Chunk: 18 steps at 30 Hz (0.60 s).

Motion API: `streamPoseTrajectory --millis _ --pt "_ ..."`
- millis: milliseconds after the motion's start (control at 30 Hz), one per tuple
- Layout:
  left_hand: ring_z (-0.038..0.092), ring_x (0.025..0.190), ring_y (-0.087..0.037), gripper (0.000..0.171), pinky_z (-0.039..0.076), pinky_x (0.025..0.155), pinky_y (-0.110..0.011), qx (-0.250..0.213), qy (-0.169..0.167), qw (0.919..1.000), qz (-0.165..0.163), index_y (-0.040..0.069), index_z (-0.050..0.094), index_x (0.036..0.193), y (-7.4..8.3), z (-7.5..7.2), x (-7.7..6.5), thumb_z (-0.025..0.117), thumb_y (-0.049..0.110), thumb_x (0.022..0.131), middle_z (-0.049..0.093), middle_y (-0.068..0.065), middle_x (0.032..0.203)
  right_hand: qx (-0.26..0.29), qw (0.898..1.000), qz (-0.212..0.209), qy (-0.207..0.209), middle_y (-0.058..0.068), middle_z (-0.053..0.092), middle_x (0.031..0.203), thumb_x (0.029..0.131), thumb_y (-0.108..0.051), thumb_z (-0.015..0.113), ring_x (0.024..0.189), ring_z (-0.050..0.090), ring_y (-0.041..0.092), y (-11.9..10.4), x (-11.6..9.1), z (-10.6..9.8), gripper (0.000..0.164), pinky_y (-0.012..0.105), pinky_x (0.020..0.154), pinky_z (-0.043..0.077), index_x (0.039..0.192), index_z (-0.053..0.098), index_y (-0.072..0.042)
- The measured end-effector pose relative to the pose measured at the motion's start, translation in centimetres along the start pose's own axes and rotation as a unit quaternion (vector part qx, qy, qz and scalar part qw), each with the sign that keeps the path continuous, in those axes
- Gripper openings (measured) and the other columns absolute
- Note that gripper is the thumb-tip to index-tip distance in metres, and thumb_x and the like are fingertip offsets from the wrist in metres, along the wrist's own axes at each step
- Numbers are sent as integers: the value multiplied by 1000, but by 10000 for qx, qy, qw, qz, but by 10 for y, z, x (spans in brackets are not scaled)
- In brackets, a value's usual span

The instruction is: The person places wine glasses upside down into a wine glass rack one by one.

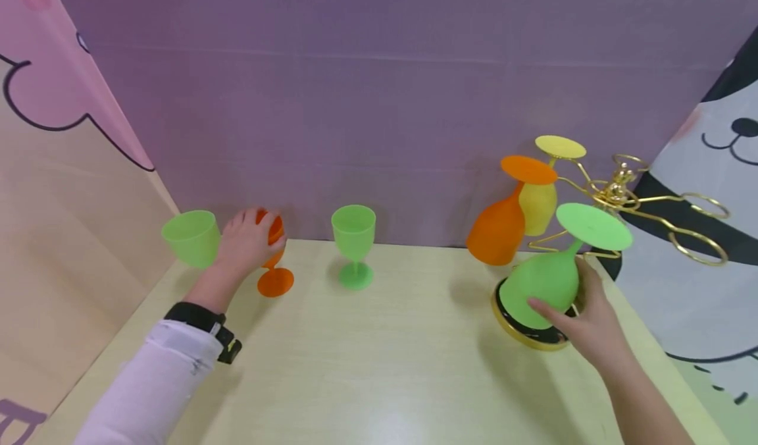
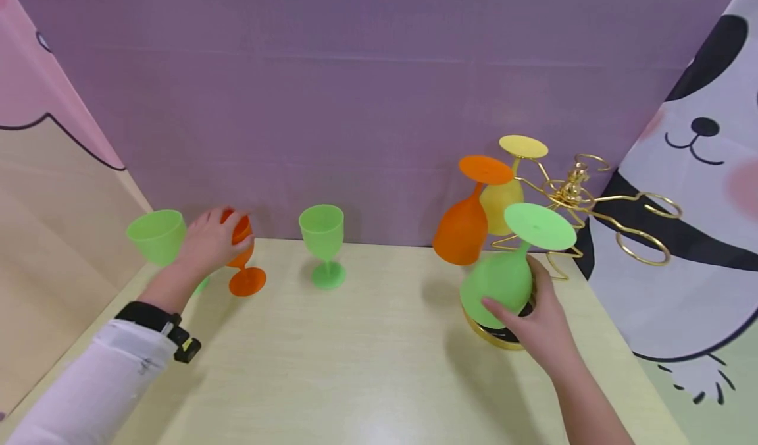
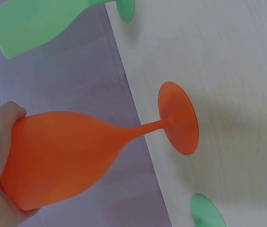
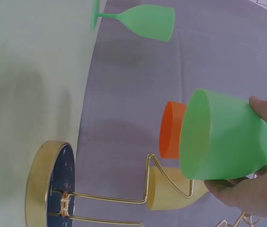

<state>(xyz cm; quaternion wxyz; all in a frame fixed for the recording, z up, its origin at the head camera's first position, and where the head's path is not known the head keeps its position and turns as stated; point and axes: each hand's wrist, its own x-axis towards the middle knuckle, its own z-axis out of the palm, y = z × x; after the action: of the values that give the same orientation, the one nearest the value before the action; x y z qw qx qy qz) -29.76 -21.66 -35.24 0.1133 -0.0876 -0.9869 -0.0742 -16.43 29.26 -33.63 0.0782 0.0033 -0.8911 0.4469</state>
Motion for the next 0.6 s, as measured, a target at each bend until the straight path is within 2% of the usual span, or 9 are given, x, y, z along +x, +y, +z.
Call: streamPoseTrajectory --millis 33,67,133,200,267,467,600 --pt "32 130 -52 56 27 110 -63 -2 7 10000 -1 7 40 143 0 0 0 51 34 95 35 -31 141 34 10000 -2 7 33 6 156 87 -20 72 137 21 57 1 -1 0 106 66 107 26 154 -8 -4" --pt "32 130 -52 56 27 110 -63 4 14 10000 0 7 40 143 0 0 0 51 34 95 35 -31 141 47 10000 -20 22 32 7 156 87 -19 72 137 21 57 2 -2 1 105 58 112 27 154 -7 -5" --pt "32 130 -52 56 27 110 -63 10 19 10000 0 7 40 143 0 0 0 52 34 95 35 -31 141 64 9999 -57 58 31 8 156 87 -17 72 138 22 55 5 -3 2 104 35 116 30 154 -6 -6" --pt "32 130 -52 56 27 110 -63 28 15 10000 -4 7 40 143 -1 0 0 52 34 95 35 -31 141 99 9999 -109 89 30 9 157 86 -16 73 138 23 54 7 -5 3 104 11 108 29 154 -5 -7" --pt "32 130 -52 56 27 110 -63 40 0 10000 -13 7 40 143 -1 0 0 51 35 95 35 -31 141 108 9997 -194 126 30 12 156 86 -14 73 137 25 54 9 -5 4 103 -4 91 25 154 -3 -7" --pt "30 131 -52 58 25 111 -63 -30 -100 9999 -44 6 38 144 -1 0 1 52 34 95 33 -32 142 68 9991 -385 144 31 19 152 84 -11 75 133 31 55 10 -6 3 103 -6 86 28 154 0 -7" --pt "29 132 -52 58 23 112 -63 -95 -146 9998 -61 6 38 145 -1 1 2 53 33 95 33 -32 143 -1 9991 -396 136 31 18 152 84 -12 75 132 31 56 10 -6 2 104 -5 86 27 155 -1 -8"
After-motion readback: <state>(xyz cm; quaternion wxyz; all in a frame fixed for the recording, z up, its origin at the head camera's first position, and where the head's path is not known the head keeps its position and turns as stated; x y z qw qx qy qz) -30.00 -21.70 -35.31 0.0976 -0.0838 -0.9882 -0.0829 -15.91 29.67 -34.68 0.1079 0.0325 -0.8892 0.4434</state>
